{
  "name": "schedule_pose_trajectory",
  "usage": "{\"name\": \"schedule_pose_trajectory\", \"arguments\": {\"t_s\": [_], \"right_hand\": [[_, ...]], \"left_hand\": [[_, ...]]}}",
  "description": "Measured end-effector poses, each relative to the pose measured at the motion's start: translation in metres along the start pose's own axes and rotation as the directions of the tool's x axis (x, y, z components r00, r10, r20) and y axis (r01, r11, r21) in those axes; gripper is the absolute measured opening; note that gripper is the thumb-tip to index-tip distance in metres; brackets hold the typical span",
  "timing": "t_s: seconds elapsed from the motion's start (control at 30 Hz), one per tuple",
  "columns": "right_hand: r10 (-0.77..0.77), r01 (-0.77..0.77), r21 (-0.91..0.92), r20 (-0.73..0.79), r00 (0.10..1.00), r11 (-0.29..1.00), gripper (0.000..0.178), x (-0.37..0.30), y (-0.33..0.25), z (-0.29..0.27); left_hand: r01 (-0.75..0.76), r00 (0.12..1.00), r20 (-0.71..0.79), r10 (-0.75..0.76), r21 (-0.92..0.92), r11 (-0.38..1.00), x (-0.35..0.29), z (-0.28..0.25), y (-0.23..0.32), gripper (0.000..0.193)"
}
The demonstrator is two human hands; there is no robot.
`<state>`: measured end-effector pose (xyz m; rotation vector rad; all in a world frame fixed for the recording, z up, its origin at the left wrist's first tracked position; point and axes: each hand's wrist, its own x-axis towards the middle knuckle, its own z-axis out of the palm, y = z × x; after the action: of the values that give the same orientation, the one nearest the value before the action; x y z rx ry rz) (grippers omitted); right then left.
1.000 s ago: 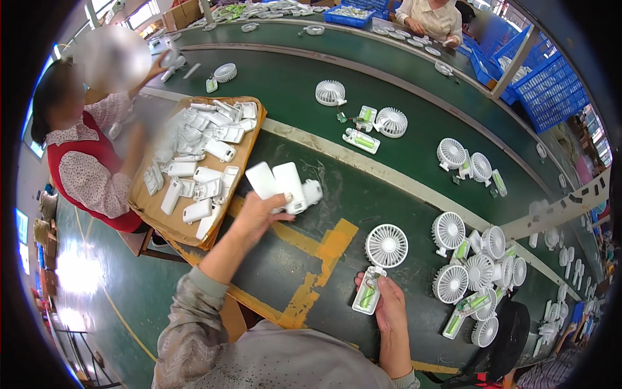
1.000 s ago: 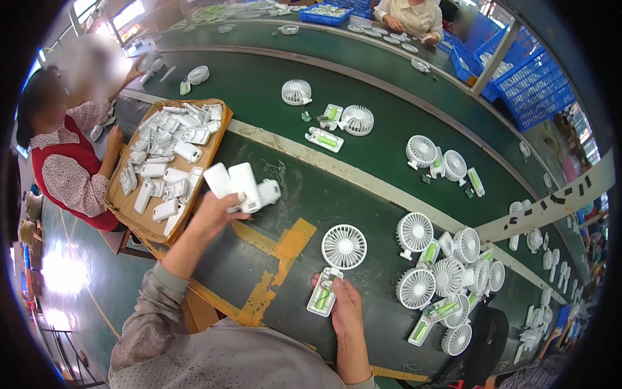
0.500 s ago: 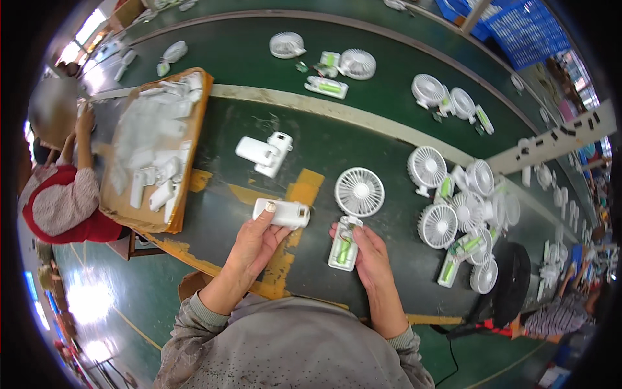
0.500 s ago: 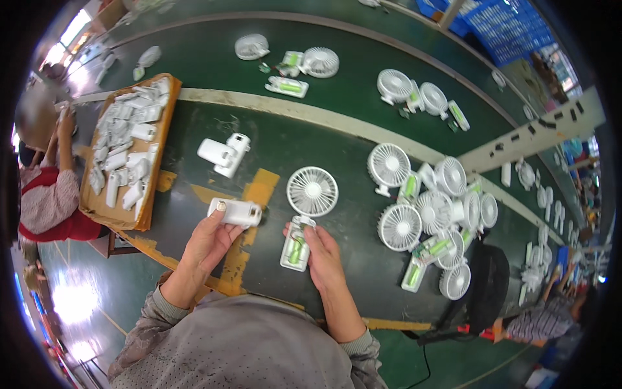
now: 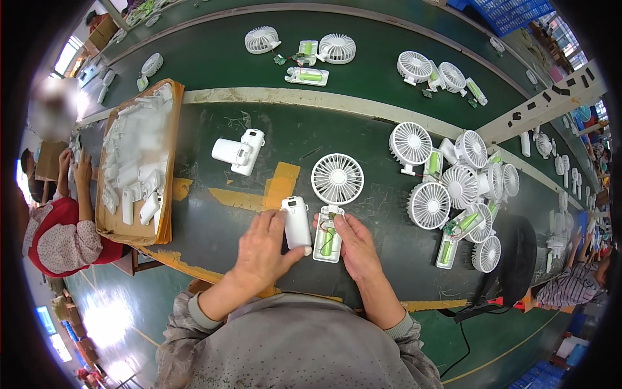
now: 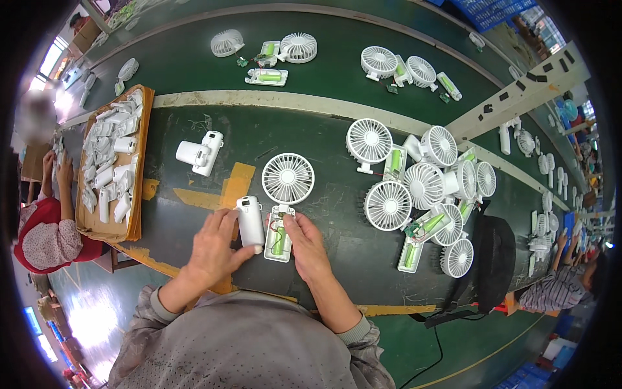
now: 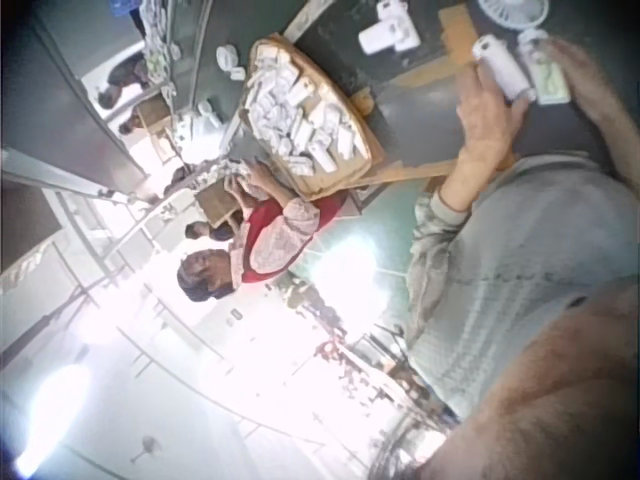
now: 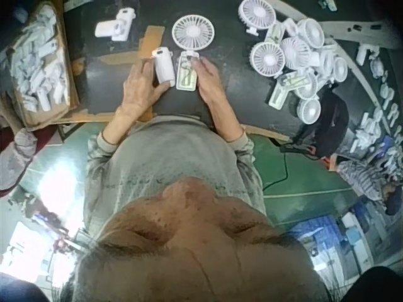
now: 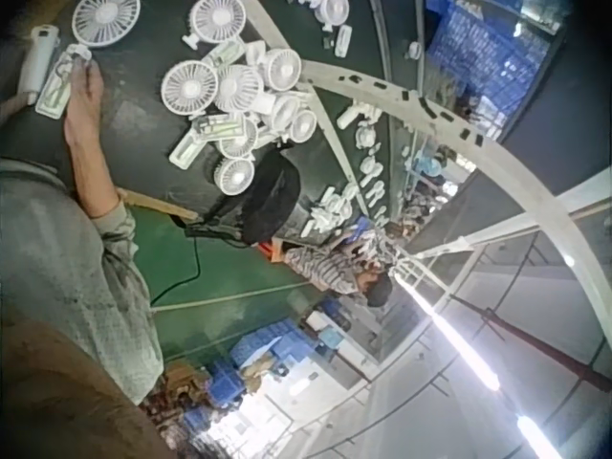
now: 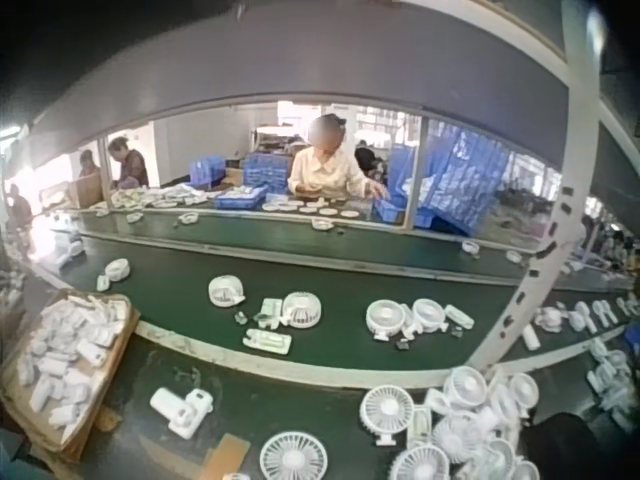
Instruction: The person assembles portable fans by fitting the internal wiring and battery into the handle, snapping on the handle cover, testing the fan, and placing the assembled fan onto the conveyor belt.
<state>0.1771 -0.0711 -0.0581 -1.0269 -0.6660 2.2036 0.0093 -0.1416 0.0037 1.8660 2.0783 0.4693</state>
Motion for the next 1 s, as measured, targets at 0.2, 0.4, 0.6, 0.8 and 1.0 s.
{"name": "schedule_pose_trajectory", "arguments": {"t_s": [0.2, 0.4, 0.6, 0.8, 1.0], "right_hand": [[-0.005, 0.005, 0.014, 0.047, 0.999, 1.000, 0.031, -0.001, -0.002, 0.002], [-0.029, 0.029, 0.002, 0.095, 0.995, 1.000, 0.032, -0.007, -0.004, 0.002], [0.012, -0.017, 0.045, 0.111, 0.994, 0.999, 0.038, -0.008, -0.005, 0.000], [0.042, -0.057, 0.128, 0.122, 0.992, 0.990, 0.049, -0.012, -0.008, 0.003], [0.049, -0.067, 0.101, 0.171, 0.984, 0.993, 0.057, -0.015, -0.011, 0.005]], "left_hand": [[0.011, 0.999, -0.035, -0.008, 0.093, 0.996, 0.007, 0.012, -0.007, 0.061], [0.085, 0.995, -0.057, -0.080, 0.103, 0.991, 0.025, 0.017, -0.010, 0.053], [0.259, 0.963, 0.083, -0.257, -0.005, 0.966, 0.022, -0.006, 0.000, 0.046], [0.111, 0.991, 0.091, -0.094, -0.201, 0.973, 0.005, -0.007, 0.035, 0.058], [0.009, 0.998, 0.058, -0.006, -0.060, 0.998, 0.001, 0.003, 0.041, 0.064]]}}
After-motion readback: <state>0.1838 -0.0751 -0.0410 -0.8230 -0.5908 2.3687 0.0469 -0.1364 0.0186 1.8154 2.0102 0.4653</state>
